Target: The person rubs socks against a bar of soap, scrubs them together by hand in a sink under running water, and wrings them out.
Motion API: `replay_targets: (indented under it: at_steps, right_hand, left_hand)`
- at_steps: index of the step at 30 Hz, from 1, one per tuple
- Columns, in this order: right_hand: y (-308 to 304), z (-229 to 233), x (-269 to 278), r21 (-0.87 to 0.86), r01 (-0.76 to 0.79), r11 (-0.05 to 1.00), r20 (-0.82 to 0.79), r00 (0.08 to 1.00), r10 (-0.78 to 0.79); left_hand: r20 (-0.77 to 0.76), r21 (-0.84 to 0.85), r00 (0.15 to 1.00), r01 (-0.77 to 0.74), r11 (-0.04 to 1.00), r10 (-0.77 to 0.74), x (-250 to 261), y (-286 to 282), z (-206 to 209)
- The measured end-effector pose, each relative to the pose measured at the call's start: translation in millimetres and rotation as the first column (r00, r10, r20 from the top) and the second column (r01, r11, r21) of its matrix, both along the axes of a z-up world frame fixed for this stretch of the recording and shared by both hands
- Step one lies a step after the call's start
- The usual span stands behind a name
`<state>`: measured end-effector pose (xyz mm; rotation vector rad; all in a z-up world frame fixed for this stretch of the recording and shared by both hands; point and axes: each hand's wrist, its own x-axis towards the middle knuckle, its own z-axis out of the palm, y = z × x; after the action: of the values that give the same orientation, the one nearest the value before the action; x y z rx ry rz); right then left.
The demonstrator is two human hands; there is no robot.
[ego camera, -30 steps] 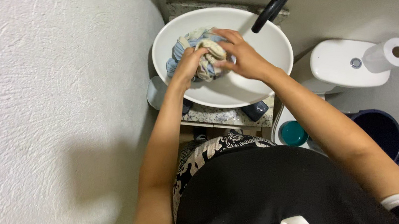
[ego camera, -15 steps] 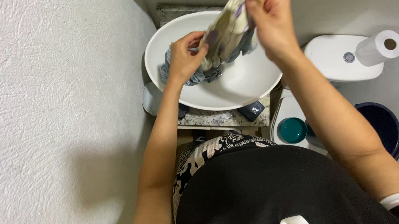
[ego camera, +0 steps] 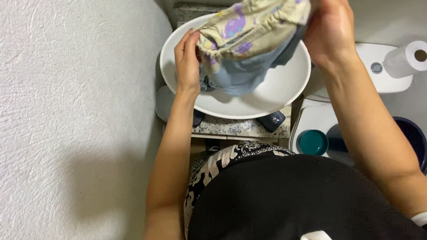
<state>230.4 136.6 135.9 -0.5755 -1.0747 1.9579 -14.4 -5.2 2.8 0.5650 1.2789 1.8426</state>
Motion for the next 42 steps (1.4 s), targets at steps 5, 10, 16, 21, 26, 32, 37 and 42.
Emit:
replay_targets:
  at_steps: [5,10,16,21,26,32,37,42]
  right_hand:
    - [-14,-30,17,-0.149,0.054,0.987,0.123,0.992,-0.035]
    - [-18,-75,36,-0.179,0.047,0.983,0.086,0.996,-0.032]
    - [-20,-132,64,-0.117,0.036,0.992,0.391,0.920,0.013]
    - [-45,-146,65,0.505,-0.442,0.741,0.851,0.395,-0.345]
    - [-93,-136,88,0.846,-0.368,0.385,0.532,0.535,-0.656]
    - [-147,-181,126,0.620,-0.600,0.505,0.760,0.301,-0.575]
    - [-156,-219,113,0.447,-0.810,0.380,0.780,0.145,-0.608]
    - [-152,-271,96,0.263,-0.882,0.391,0.828,-0.002,-0.561]
  left_hand:
    - [0.032,0.092,0.998,-0.048,0.995,0.045,-5,-8,22]
    - [-0.032,0.074,0.999,-0.009,0.997,0.011,-1,-5,22]
    - [-0.208,-0.037,0.975,0.069,0.997,-0.075,-1,1,-20]
    - [-0.652,-0.207,0.732,0.077,0.975,-0.196,3,-6,-36]
    - [-0.819,-0.314,0.532,-0.100,0.944,-0.216,12,-11,-45]
    - [-0.857,-0.390,0.437,-0.201,0.899,-0.274,14,-21,-40]
    - [-0.843,-0.435,0.443,-0.230,0.871,-0.304,19,-25,-37]
    - [-0.833,-0.454,0.455,-0.236,0.859,-0.315,19,-23,-40]
